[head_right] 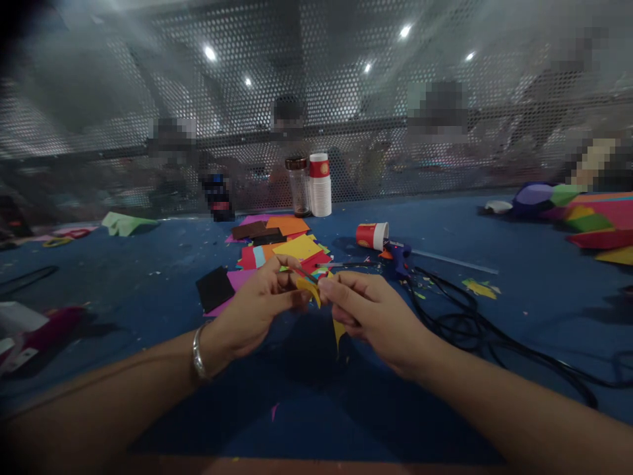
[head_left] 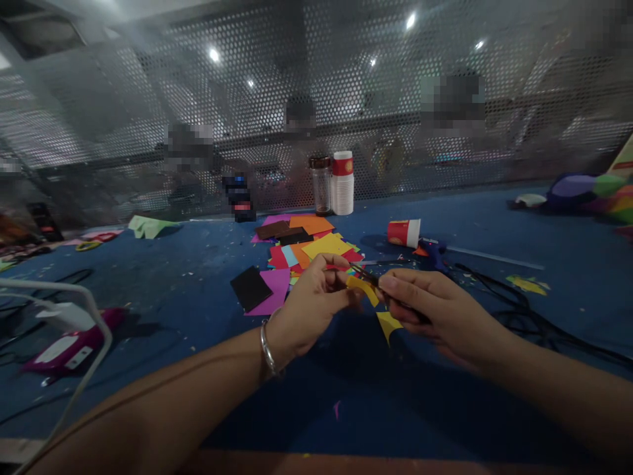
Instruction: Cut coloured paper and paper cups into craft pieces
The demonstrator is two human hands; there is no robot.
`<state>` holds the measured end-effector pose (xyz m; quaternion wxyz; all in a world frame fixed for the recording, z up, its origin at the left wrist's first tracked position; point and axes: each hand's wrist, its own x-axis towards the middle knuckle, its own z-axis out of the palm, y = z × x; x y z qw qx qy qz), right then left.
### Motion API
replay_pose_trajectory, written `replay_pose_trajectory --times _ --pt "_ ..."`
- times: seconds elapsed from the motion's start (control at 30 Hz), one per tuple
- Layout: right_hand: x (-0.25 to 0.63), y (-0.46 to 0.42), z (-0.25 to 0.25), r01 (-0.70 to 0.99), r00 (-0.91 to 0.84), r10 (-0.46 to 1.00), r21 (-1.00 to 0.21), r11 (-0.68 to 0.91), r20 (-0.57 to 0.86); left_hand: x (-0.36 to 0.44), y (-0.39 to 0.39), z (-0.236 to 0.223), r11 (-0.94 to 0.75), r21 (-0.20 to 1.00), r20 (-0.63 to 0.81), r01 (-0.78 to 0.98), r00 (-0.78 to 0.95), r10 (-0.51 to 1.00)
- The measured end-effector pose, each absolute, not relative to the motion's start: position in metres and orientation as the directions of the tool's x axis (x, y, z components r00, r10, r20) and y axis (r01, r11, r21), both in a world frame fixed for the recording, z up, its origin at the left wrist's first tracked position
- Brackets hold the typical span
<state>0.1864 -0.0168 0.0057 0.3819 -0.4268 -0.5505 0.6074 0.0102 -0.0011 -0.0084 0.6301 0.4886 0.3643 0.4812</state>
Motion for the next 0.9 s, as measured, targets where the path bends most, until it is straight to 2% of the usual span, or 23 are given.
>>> replay_pose_trajectory --times 0.23,0.5,0.67,0.9 --pt "0.1927 -0.0101 0.0109 -0.005 -0.198 0.979 -0.999 0.045 0.045 0.0070 0.0019 -0.0030 0.118 0.950 -0.068 -0.289 0.177 0.982" --pt "0.1877 -0.0092 0.0048 0.149 -0.220 0.953 -0.959 0.242 0.206 0.0103 -0.0047 -0.0042 0.160 0.931 -0.077 -0.328 0.251 0.965" --pt "0.1906 -0.0076 0.0034 0.199 -0.207 0.953 -0.944 0.262 0.221 0.0111 -0.0070 -0.0031 0.225 0.924 -0.134 -0.309 0.289 0.948" --pt "0.1914 -0.0064 0.0025 0.215 -0.303 0.933 -0.940 0.266 0.195 0.0053 -0.0049 -0.0008 0.166 0.966 -0.083 -0.200 0.367 0.927"
